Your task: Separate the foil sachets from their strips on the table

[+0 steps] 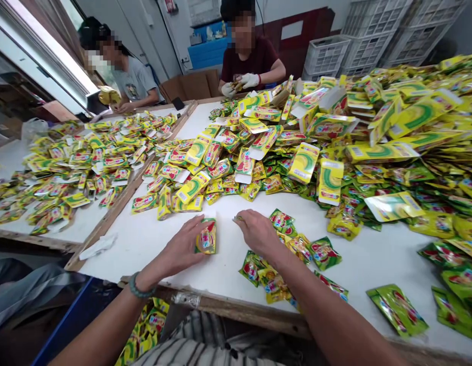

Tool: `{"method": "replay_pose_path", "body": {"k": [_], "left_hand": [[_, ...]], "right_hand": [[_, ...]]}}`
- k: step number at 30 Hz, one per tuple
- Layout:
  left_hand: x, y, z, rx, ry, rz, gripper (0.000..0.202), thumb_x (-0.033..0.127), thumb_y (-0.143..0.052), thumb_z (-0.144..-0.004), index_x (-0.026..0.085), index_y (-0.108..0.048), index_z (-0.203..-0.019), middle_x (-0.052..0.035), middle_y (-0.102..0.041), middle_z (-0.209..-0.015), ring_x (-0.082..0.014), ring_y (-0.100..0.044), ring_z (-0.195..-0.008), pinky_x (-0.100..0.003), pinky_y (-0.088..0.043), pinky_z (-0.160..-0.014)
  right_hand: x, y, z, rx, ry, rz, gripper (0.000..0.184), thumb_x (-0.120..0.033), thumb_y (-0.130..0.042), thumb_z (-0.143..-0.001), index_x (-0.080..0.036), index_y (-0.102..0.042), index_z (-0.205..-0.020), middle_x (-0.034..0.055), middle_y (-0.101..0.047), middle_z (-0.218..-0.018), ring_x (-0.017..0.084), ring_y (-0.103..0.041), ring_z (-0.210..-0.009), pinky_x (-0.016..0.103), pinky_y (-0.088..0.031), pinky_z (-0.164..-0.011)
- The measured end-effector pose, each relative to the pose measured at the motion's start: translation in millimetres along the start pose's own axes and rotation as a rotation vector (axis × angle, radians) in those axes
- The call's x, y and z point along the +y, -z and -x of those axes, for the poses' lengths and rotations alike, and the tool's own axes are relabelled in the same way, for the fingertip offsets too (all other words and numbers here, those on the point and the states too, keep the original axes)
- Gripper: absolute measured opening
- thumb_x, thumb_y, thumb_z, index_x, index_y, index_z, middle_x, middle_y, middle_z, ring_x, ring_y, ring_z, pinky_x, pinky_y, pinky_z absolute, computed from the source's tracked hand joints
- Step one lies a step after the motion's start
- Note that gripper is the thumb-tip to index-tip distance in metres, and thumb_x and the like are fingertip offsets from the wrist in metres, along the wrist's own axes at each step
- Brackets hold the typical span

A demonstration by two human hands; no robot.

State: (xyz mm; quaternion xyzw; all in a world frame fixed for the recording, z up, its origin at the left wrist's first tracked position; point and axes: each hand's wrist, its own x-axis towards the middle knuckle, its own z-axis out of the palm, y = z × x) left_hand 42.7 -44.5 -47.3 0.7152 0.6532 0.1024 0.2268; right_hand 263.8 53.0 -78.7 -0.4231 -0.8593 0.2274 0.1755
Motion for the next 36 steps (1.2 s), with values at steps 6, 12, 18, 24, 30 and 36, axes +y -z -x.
{"method": "replay_pose_path", "body": {"k": [6, 12, 18, 24, 30, 36], "left_hand": [[14, 2.6, -24, 0.128, 0.266, 0.166, 0.067, 0.049, -0.06, -0.079, 0.014, -0.046, -0.134, -0.0171, -0.054, -0.134, -0.0302, -0.055, -0.119, -0.04, -0.047, -0.092], [33, -16.6, -50, 0.106, 0.446, -0.062, 0.062, 0.06, -0.066, -0.07, 0.012, -0.055, -0.108, -0.0159, -0.065, -0.1, -0.0331, -0.062, -0.096, -0.036, -0.044, -0.076], [35, -19.8, -50, 0.0, 0.395, 0.138, 0.051, 0.051, -0.076, -0.06, 0.019, -0.054, -0.093, -0.0043, -0.064, -0.086, -0.0237, -0.06, -0.079, -0.029, -0.038, -0.062], [36, -15.7, -57, -0.026, 0.221, 0.485, 0.041, 0.045, -0.073, -0.066, 0.019, -0.055, -0.091, -0.0026, -0.066, -0.084, -0.0208, -0.061, -0.077, -0.029, -0.043, -0.065], [43, -3.9, -70, -0.215, 0.14, 0.989, 0.06, 0.043, -0.078, -0.068, 0.019, -0.055, -0.117, -0.0058, -0.071, -0.103, -0.0208, -0.067, -0.086, -0.03, -0.051, -0.074], [41, -18.0, -77, -0.134, 0.146, 1.138, 0.059, 0.04, -0.08, -0.067, 0.017, -0.06, -0.117, -0.0077, -0.071, -0.109, -0.02, -0.067, -0.09, -0.028, -0.05, -0.079]], "right_hand": [[14, 21, 0, 0.067, -0.283, -0.069, 0.018, -0.03, -0.054, -0.09, -0.02, -0.064, -0.079, 0.002, -0.066, -0.068, 0.017, -0.056, -0.063, 0.025, -0.034, -0.061], [12, 17, -1, 0.05, -0.237, -0.031, 0.018, -0.022, -0.053, -0.089, -0.018, -0.068, -0.098, 0.0079, -0.07, -0.092, 0.02, -0.062, -0.083, 0.026, -0.038, -0.071], [14, 23, 0, 0.067, -0.315, -0.279, 0.019, -0.019, -0.058, -0.083, -0.02, -0.068, -0.099, 0.0053, -0.071, -0.091, 0.02, -0.063, -0.082, 0.027, -0.042, -0.072], [28, 20, -4, 0.125, -0.349, -0.697, 0.015, -0.03, -0.064, -0.077, -0.02, -0.067, -0.088, 0.0022, -0.07, -0.082, 0.02, -0.062, -0.078, 0.029, -0.045, -0.069], [33, 27, -6, 0.271, -0.28, -0.779, 0.027, -0.036, -0.069, -0.073, -0.021, -0.063, -0.095, 0.0034, -0.067, -0.099, 0.021, -0.06, -0.095, 0.03, -0.046, -0.079], [25, 32, -5, 0.229, -0.257, -0.76, 0.029, -0.047, -0.065, -0.077, -0.018, -0.064, -0.077, 0.0, -0.062, -0.072, 0.016, -0.054, -0.071, 0.026, -0.042, -0.065]]}}
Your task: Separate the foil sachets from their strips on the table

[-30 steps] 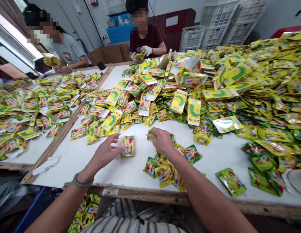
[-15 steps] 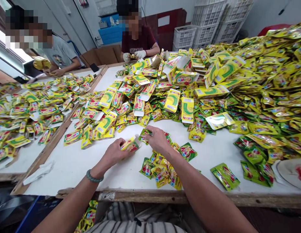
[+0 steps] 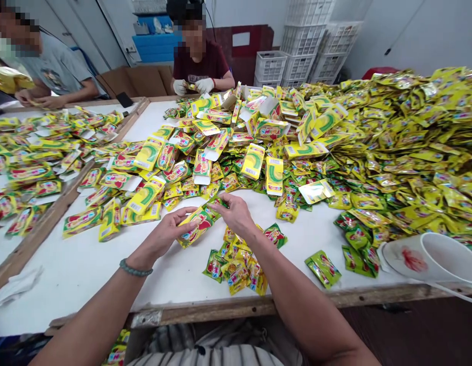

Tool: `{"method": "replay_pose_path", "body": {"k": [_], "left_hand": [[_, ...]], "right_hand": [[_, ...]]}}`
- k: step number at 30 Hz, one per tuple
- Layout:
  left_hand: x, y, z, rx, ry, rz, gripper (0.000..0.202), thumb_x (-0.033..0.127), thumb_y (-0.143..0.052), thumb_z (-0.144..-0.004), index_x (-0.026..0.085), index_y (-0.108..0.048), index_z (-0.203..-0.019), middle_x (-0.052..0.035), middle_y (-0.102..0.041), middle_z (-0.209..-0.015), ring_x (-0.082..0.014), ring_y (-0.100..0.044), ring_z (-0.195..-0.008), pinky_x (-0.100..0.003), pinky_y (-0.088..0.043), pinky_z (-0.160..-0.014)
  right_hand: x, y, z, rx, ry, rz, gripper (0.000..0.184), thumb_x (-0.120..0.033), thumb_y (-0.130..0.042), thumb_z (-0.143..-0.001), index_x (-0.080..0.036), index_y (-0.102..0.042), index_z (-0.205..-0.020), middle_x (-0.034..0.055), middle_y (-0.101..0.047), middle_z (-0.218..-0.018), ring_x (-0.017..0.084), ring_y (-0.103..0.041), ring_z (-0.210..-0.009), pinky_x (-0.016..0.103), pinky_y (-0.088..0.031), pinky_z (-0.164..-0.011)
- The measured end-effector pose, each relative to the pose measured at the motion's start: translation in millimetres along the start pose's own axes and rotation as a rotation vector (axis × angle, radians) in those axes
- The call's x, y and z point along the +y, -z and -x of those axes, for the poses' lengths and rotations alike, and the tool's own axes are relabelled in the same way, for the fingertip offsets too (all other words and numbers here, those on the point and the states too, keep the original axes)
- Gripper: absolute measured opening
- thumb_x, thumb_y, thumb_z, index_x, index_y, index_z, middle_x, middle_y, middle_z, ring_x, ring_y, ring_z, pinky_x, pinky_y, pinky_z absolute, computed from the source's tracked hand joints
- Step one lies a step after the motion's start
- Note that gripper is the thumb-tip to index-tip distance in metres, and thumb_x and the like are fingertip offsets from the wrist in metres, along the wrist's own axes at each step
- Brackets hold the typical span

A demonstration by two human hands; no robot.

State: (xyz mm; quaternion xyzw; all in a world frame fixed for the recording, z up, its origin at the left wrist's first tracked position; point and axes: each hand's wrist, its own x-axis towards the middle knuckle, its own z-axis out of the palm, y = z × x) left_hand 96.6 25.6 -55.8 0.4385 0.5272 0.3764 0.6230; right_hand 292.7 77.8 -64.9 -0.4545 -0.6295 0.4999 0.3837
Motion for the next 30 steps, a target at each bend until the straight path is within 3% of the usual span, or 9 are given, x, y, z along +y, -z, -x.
{"method": "replay_pose_path", "body": {"k": [6, 11, 14, 16, 19, 21, 25, 27, 30], "left_hand": [[-6, -11.2, -1, -0.023, 0.058, 0.189, 0.063, 0.033, -0.083, -0.064, 0.015, -0.059, -0.12, -0.0082, -0.072, -0.104, -0.0174, -0.069, -0.077, -0.026, -0.052, -0.07], [-5, -15.7, -3, -0.031, 0.107, 0.241, 0.061, 0.029, -0.084, -0.062, 0.016, -0.06, -0.117, -0.0056, -0.074, -0.098, -0.0161, -0.07, -0.073, -0.025, -0.054, -0.068], [-6, -12.1, -3, 0.014, 0.116, 0.262, 0.061, 0.025, -0.085, -0.06, 0.016, -0.061, -0.114, -0.0043, -0.075, -0.093, -0.0148, -0.069, -0.07, -0.023, -0.054, -0.065], [-6, -8.4, -3, 0.033, 0.115, 0.257, 0.059, 0.024, -0.084, -0.061, 0.016, -0.06, -0.114, -0.004, -0.075, -0.091, -0.0147, -0.069, -0.071, -0.023, -0.054, -0.065], [-7, -3.6, -2, 0.061, 0.125, 0.253, 0.057, 0.021, -0.083, -0.063, 0.017, -0.06, -0.115, -0.0038, -0.075, -0.09, -0.0147, -0.07, -0.07, -0.022, -0.054, -0.064], [-8, -1.7, -2, 0.078, 0.139, 0.258, 0.056, 0.019, -0.082, -0.063, 0.016, -0.06, -0.114, -0.0036, -0.075, -0.089, -0.0143, -0.069, -0.067, -0.022, -0.054, -0.062], [-8, 0.6, -3, 0.115, 0.154, 0.272, 0.053, 0.016, -0.082, -0.061, 0.016, -0.061, -0.11, -0.0041, -0.075, -0.091, -0.0132, -0.069, -0.065, -0.021, -0.054, -0.061], [-9, 2.0, -2, 0.129, 0.157, 0.277, 0.053, 0.016, -0.082, -0.06, 0.015, -0.061, -0.109, -0.0045, -0.075, -0.092, -0.0134, -0.069, -0.064, -0.022, -0.054, -0.06], [-10, 4.7, -1, 0.126, 0.157, 0.278, 0.053, 0.016, -0.082, -0.06, 0.014, -0.061, -0.108, -0.0047, -0.075, -0.089, -0.0137, -0.069, -0.062, -0.022, -0.054, -0.059]], "right_hand": [[4, -7, 2, 0.13, 0.019, 0.21, 0.024, -0.042, -0.067, -0.076, -0.018, -0.066, -0.076, -0.0012, -0.061, -0.069, 0.014, -0.051, -0.068, 0.024, -0.037, -0.061], [-8, 11, 1, -0.057, -0.019, 0.313, 0.034, -0.049, -0.06, -0.084, -0.018, -0.067, -0.076, -0.0005, -0.062, -0.069, 0.014, -0.053, -0.065, 0.024, -0.037, -0.059], [-16, 35, 0, 0.04, -0.063, 0.57, 0.028, -0.045, -0.063, -0.084, -0.018, -0.067, -0.091, 0.0031, -0.068, -0.084, 0.016, -0.058, -0.073, 0.025, -0.039, -0.065], [-16, 48, 0, 0.077, -0.157, 0.809, 0.028, -0.045, -0.066, -0.083, -0.018, -0.066, -0.092, 0.0068, -0.068, -0.088, 0.02, -0.06, -0.079, 0.027, -0.039, -0.066], [-6, 53, -1, -0.025, -0.28, 1.04, 0.033, -0.048, -0.071, -0.079, -0.017, -0.066, -0.089, 0.0117, -0.068, -0.093, 0.025, -0.061, -0.087, 0.029, -0.039, -0.067], [2, 47, -3, -0.063, -0.279, 1.074, 0.036, -0.045, -0.073, -0.077, -0.015, -0.065, -0.096, 0.0136, -0.067, -0.099, 0.026, -0.062, -0.091, 0.029, -0.04, -0.069], [4, 33, -4, 0.028, -0.123, 1.025, 0.033, -0.032, -0.066, -0.086, -0.015, -0.059, -0.112, 0.0129, -0.063, -0.108, 0.022, -0.061, -0.094, 0.028, -0.04, -0.073], [-4, 32, -1, 0.032, -0.076, 1.0, 0.025, -0.034, -0.064, -0.087, -0.017, -0.062, -0.105, 0.0103, -0.064, -0.105, 0.02, -0.061, -0.091, 0.027, -0.039, -0.071], [-17, 32, 8, -0.153, -0.137, 1.029, 0.031, -0.048, -0.072, -0.077, -0.018, -0.066, -0.082, 0.0083, -0.066, -0.091, 0.021, -0.061, -0.082, 0.028, -0.038, -0.064]]}}
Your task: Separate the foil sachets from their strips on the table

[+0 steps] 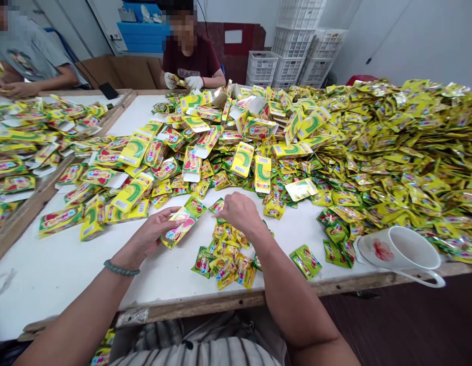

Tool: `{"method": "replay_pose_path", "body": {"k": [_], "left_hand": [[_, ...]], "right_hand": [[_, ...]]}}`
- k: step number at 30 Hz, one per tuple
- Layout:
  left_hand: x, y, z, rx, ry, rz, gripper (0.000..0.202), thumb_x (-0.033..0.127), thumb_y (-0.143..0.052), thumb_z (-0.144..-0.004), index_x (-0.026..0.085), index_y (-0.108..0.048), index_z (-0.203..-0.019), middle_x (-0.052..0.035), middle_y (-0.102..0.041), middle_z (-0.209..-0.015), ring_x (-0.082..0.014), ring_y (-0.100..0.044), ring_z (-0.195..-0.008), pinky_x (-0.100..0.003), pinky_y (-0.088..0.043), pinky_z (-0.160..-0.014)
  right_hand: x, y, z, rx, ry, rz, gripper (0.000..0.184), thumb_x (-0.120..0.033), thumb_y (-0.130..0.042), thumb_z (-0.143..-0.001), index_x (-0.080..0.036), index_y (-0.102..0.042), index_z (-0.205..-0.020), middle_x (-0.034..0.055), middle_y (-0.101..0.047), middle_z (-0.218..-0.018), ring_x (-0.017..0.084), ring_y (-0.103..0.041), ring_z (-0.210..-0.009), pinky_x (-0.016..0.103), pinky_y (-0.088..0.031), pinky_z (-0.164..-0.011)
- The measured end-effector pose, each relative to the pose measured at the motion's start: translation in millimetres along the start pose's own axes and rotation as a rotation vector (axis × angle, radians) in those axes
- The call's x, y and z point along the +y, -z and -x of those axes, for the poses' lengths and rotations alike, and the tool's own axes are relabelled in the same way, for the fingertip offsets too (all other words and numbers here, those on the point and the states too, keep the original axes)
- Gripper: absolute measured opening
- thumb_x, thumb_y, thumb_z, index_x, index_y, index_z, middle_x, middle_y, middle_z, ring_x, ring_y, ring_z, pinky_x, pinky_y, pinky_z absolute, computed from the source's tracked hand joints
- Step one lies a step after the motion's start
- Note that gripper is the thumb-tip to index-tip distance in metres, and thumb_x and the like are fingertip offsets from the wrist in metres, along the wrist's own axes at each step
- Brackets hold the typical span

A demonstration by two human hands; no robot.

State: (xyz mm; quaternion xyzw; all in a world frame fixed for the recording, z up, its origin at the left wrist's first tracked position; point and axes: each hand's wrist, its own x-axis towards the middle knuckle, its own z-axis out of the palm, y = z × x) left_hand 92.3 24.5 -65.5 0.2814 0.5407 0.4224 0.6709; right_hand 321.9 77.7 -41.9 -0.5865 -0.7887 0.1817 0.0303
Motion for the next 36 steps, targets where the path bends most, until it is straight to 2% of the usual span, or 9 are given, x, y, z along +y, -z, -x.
{"method": "replay_pose_path", "body": {"k": [4, 8, 11, 14, 16, 19, 25, 30, 36], "left_hand": [[1, 1.6, 0, 0.012, 0.01, -0.011, 0.053, 0.015, -0.081, -0.06, 0.013, -0.061, -0.109, -0.0052, -0.075, -0.084, -0.0145, -0.069, -0.061, -0.022, -0.054, -0.058], [3, -0.4, 0, 0.057, 0.023, -0.006, 0.054, 0.015, -0.08, -0.061, 0.014, -0.06, -0.111, -0.0053, -0.075, -0.088, -0.015, -0.069, -0.063, -0.023, -0.054, -0.059], [5, -1.2, 0, 0.049, 0.037, -0.006, 0.055, 0.014, -0.08, -0.061, 0.014, -0.059, -0.112, -0.005, -0.075, -0.088, -0.0144, -0.069, -0.062, -0.023, -0.054, -0.06], [5, -0.7, 1, 0.053, 0.04, 0.003, 0.053, 0.012, -0.08, -0.06, 0.015, -0.06, -0.109, -0.0043, -0.075, -0.086, -0.0142, -0.069, -0.061, -0.022, -0.054, -0.059], [5, -0.3, 2, 0.057, 0.032, 0.002, 0.052, 0.012, -0.08, -0.06, 0.015, -0.06, -0.108, -0.0043, -0.075, -0.087, -0.0143, -0.069, -0.062, -0.022, -0.054, -0.059], [5, 0.3, 2, 0.055, 0.022, -0.033, 0.052, 0.014, -0.079, -0.061, 0.015, -0.061, -0.109, -0.0042, -0.075, -0.086, -0.0146, -0.068, -0.061, -0.022, -0.052, -0.057], [1, -1.0, 1, 0.005, 0.005, -0.068, 0.054, 0.02, -0.082, -0.06, 0.015, -0.061, -0.109, -0.0045, -0.076, -0.089, -0.015, -0.069, -0.065, -0.024, -0.052, -0.062], [2, -3.9, 3, -0.04, 0.023, -0.052, 0.059, 0.022, -0.085, -0.056, 0.014, -0.061, -0.109, -0.0048, -0.076, -0.086, -0.0147, -0.068, -0.064, -0.023, -0.051, -0.062], [5, -0.7, 5, -0.038, -0.004, -0.028, 0.056, 0.02, -0.084, -0.057, 0.014, -0.062, -0.108, -0.0048, -0.076, -0.086, -0.0148, -0.069, -0.066, -0.023, -0.051, -0.062]], "right_hand": [[-8, -2, 8, -0.145, 0.066, 0.116, 0.048, -0.045, -0.085, -0.062, -0.015, -0.066, -0.094, 0.0123, -0.066, -0.096, 0.027, -0.06, -0.091, 0.029, -0.04, -0.07], [-1, -1, 5, -0.065, 0.153, -0.053, 0.037, -0.034, -0.076, -0.077, -0.018, -0.061, -0.106, 0.0095, -0.064, -0.106, 0.02, -0.059, -0.093, 0.027, -0.041, -0.075], [10, 10, 6, -0.146, 0.116, -0.085, 0.037, -0.038, -0.081, -0.068, -0.02, -0.064, -0.096, 0.0064, -0.065, -0.098, 0.023, -0.057, -0.095, 0.03, -0.041, -0.076], [11, 17, 8, -0.297, 0.075, 0.061, 0.033, -0.028, -0.088, -0.055, -0.02, -0.063, -0.075, 0.0056, -0.065, -0.083, 0.028, -0.055, -0.095, 0.035, -0.038, -0.078], [8, 16, 8, -0.345, 0.126, 0.087, 0.032, -0.023, -0.087, -0.057, -0.019, -0.056, -0.061, 0.0041, -0.062, -0.076, 0.026, -0.054, -0.092, 0.034, -0.036, -0.077], [5, 14, 4, -0.286, 0.199, -0.061, 0.035, -0.022, -0.078, -0.068, -0.018, -0.045, -0.056, -0.0001, -0.055, -0.069, 0.018, -0.051, -0.08, 0.027, -0.033, -0.069], [7, 1, -8, 0.069, 0.105, -0.563, 0.033, -0.043, -0.055, -0.085, -0.022, -0.037, -0.066, -0.0055, -0.037, -0.061, 0.012, -0.039, -0.058, 0.025, -0.032, -0.055], [-3, -20, -14, 0.064, 0.039, -0.955, 0.038, -0.054, -0.059, -0.077, -0.024, -0.037, -0.072, -0.0061, -0.032, -0.065, 0.011, -0.039, -0.056, 0.024, -0.044, -0.051], [-3, -20, -14, 0.06, 0.182, -1.103, 0.034, -0.047, -0.067, -0.074, -0.02, -0.053, -0.089, -0.0043, -0.047, -0.071, 0.011, -0.044, -0.062, 0.023, -0.042, -0.057]]}}
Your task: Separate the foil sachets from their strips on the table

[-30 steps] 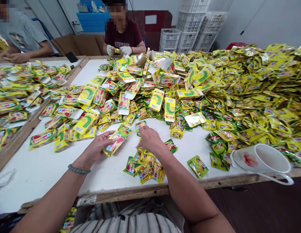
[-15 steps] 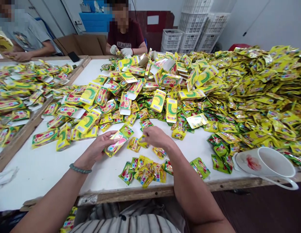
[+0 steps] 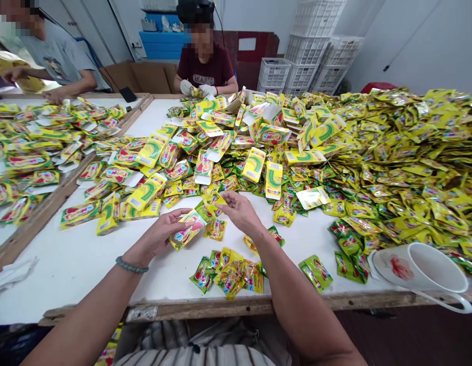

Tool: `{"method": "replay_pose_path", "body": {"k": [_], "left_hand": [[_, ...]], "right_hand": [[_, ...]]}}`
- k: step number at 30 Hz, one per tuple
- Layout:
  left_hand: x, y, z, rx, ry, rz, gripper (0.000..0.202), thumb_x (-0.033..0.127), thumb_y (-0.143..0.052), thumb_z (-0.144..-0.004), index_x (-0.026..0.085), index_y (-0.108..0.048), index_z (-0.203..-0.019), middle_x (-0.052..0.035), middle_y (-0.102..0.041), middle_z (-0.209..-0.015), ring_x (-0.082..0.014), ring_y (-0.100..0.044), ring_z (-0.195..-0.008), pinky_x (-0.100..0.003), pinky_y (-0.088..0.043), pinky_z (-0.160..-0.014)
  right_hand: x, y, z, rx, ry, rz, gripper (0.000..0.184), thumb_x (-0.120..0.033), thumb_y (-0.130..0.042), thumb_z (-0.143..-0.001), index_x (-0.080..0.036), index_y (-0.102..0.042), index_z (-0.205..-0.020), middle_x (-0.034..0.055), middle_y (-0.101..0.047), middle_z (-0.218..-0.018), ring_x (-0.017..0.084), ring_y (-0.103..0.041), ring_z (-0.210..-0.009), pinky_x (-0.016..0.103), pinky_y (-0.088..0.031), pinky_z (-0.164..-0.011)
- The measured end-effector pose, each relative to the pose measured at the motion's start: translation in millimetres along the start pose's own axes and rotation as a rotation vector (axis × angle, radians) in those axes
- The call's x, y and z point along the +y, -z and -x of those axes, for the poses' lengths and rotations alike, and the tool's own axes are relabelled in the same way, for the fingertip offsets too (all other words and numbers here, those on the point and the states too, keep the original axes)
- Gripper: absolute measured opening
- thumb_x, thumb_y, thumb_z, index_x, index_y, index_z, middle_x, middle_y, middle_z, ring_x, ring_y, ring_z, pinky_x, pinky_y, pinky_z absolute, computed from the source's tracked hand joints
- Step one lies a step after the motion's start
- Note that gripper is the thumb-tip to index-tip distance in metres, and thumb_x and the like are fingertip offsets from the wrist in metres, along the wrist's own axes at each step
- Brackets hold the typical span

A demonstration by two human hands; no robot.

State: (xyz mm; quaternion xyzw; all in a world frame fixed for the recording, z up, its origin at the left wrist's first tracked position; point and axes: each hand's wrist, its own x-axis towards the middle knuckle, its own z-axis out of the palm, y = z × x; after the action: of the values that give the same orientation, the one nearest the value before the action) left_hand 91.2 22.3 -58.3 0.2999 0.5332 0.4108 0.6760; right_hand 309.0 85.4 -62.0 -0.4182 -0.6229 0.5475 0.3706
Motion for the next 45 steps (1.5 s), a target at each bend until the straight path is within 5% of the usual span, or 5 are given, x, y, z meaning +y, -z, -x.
{"method": "replay_pose_path", "body": {"k": [15, 19, 28, 38, 45], "left_hand": [[-3, -0.2, 3, -0.109, 0.021, -0.184, 0.063, 0.03, -0.085, -0.061, 0.016, -0.061, -0.118, -0.0055, -0.076, -0.093, -0.0184, -0.07, -0.073, -0.026, -0.052, -0.065], [-8, -1.6, 1, -0.171, -0.012, -0.232, 0.06, 0.034, -0.083, -0.065, 0.018, -0.062, -0.119, -0.0059, -0.075, -0.1, -0.0197, -0.071, -0.08, -0.028, -0.054, -0.071], [-9, 0.4, -1, -0.135, -0.071, -0.308, 0.065, 0.035, -0.084, -0.064, 0.018, -0.061, -0.123, -0.0077, -0.073, -0.109, -0.0222, -0.07, -0.09, -0.031, -0.053, -0.078], [-5, 3.2, 4, -0.183, -0.075, -0.363, 0.059, 0.036, -0.083, -0.065, 0.016, -0.065, -0.118, -0.0072, -0.074, -0.103, -0.0212, -0.069, -0.086, -0.027, -0.051, -0.071], [-4, -6.7, 1, -0.113, -0.006, -0.188, 0.058, 0.028, -0.087, -0.058, 0.016, -0.067, -0.111, -0.0037, -0.076, -0.083, -0.0157, -0.068, -0.067, -0.023, -0.049, -0.06]], "right_hand": [[-14, 1, 6, -0.19, 0.182, 0.768, 0.037, 0.001, -0.047, -0.081, -0.018, -0.071, -0.101, 0.0067, -0.064, -0.092, 0.018, -0.057, -0.088, 0.028, -0.042, -0.078], [-17, 0, 8, -0.306, 0.16, 0.783, 0.025, -0.006, -0.051, -0.087, -0.018, -0.07, -0.099, 0.007, -0.066, -0.093, 0.018, -0.057, -0.087, 0.028, -0.039, -0.079], [-17, -4, 8, -0.175, 0.029, 0.613, 0.002, -0.016, -0.065, -0.08, -0.017, -0.064, -0.079, -0.0038, -0.054, -0.062, 0.011, -0.044, -0.06, 0.023, -0.029, -0.059], [-20, -8, 8, -0.17, 0.017, 0.549, 0.013, -0.024, -0.074, -0.07, -0.016, -0.064, -0.065, -0.0047, -0.052, -0.057, 0.009, -0.043, -0.057, 0.022, -0.028, -0.056], [-14, -20, 9, -0.055, 0.043, 0.368, 0.012, -0.018, -0.068, -0.07, -0.018, -0.065, -0.081, -0.0038, -0.057, -0.065, 0.01, -0.049, -0.06, 0.023, -0.037, -0.058]]}}
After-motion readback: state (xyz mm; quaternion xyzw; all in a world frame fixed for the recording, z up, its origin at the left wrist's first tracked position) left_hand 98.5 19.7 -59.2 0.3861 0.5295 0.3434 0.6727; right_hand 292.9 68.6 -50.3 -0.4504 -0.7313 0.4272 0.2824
